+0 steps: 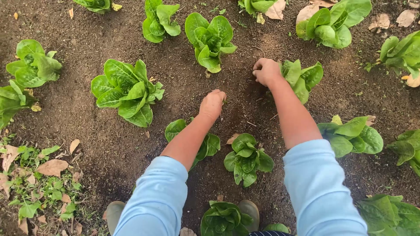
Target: Clearing dry leaves and weeds from around lettuce plants in a field
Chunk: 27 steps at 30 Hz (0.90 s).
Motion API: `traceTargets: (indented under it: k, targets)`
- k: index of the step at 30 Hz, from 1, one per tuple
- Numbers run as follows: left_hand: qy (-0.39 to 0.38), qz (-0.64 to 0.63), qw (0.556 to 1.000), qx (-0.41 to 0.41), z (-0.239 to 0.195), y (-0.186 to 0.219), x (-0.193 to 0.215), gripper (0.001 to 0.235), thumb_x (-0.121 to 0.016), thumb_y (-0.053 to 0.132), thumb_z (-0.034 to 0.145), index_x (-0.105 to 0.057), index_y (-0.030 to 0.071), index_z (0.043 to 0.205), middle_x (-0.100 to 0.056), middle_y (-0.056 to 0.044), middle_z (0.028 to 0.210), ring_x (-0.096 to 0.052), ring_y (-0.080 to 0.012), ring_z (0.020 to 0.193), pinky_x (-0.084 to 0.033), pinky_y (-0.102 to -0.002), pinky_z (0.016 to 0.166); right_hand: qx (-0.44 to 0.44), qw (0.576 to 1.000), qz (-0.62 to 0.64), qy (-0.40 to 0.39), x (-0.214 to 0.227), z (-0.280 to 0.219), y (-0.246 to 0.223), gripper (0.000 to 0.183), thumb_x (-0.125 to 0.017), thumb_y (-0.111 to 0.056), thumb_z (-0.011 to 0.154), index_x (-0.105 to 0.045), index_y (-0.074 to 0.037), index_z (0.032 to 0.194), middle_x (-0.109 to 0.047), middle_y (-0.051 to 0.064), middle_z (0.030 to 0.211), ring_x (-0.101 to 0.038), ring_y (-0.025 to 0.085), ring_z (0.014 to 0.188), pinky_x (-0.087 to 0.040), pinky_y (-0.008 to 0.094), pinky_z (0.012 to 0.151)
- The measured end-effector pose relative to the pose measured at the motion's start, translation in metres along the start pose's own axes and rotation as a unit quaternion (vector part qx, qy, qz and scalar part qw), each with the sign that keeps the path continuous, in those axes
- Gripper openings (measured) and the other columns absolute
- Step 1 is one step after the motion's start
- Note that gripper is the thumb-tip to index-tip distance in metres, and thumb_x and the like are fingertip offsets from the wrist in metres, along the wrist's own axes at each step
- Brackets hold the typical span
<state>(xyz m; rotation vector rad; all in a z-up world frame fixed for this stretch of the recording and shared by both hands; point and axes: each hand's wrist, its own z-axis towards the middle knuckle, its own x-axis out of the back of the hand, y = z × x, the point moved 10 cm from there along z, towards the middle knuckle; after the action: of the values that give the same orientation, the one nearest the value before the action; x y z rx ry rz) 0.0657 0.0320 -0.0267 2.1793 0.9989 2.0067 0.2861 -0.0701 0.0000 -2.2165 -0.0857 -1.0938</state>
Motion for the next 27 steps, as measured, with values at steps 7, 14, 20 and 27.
traceTargets:
  k: [7, 14, 20, 27]
  targets:
    - [-0.048, -0.021, 0.998, 0.043, 0.001, -0.031, -0.037, 0.016, -0.081, 0.018, 0.084, -0.068, 0.022, 0.092, -0.061, 0.002, 0.091, -0.075, -0.0251, 0.089, -0.067, -0.040, 0.076, 0.016, 0.984, -0.162, 0.069, -0.002, 0.042, 0.068, 0.005, -0.076, -0.020, 0.093, -0.074, -0.023, 0.090, -0.066, 0.013, 0.098, -0.074, 0.038, 0.085, -0.063, 0.050, 0.073]
    - [0.031, -0.149, 0.987, 0.058, 0.054, 0.029, 0.043, 0.014, -0.075, 0.010, 0.090, -0.067, 0.018, 0.097, -0.062, -0.004, 0.094, -0.073, -0.0302, 0.092, -0.065, -0.043, 0.075, 0.056, 0.996, -0.066, -0.018, -0.001, 0.006, 0.017, 0.011, -0.072, -0.008, 0.084, -0.077, -0.015, 0.090, -0.071, 0.010, 0.079, -0.075, 0.030, 0.073, -0.060, 0.042, 0.079]
    - [0.078, -0.139, 0.987, 0.012, 0.087, 0.067, 0.045, 0.013, -0.072, 0.007, 0.092, -0.064, 0.013, 0.100, -0.061, -0.008, 0.095, -0.071, -0.0332, 0.094, -0.064, -0.045, 0.076, 0.051, 0.989, 0.094, -0.098, -0.009, -0.139, -0.029, 0.014, -0.072, -0.003, 0.086, -0.076, -0.009, 0.097, -0.075, 0.019, 0.096, -0.076, 0.033, 0.084, -0.061, 0.046, 0.079]
    - [0.061, -0.052, 0.995, -0.065, 0.073, 0.118, 0.022, 0.020, -0.078, 0.016, 0.089, -0.061, 0.011, 0.098, -0.051, -0.004, 0.100, -0.065, -0.0293, 0.102, -0.065, -0.041, 0.078, -0.086, 0.968, 0.182, 0.148, 0.011, -0.194, 0.057, 0.024, -0.073, -0.016, 0.095, -0.073, 0.001, 0.112, -0.074, 0.030, 0.105, -0.071, 0.047, 0.103, -0.056, 0.059, 0.081]
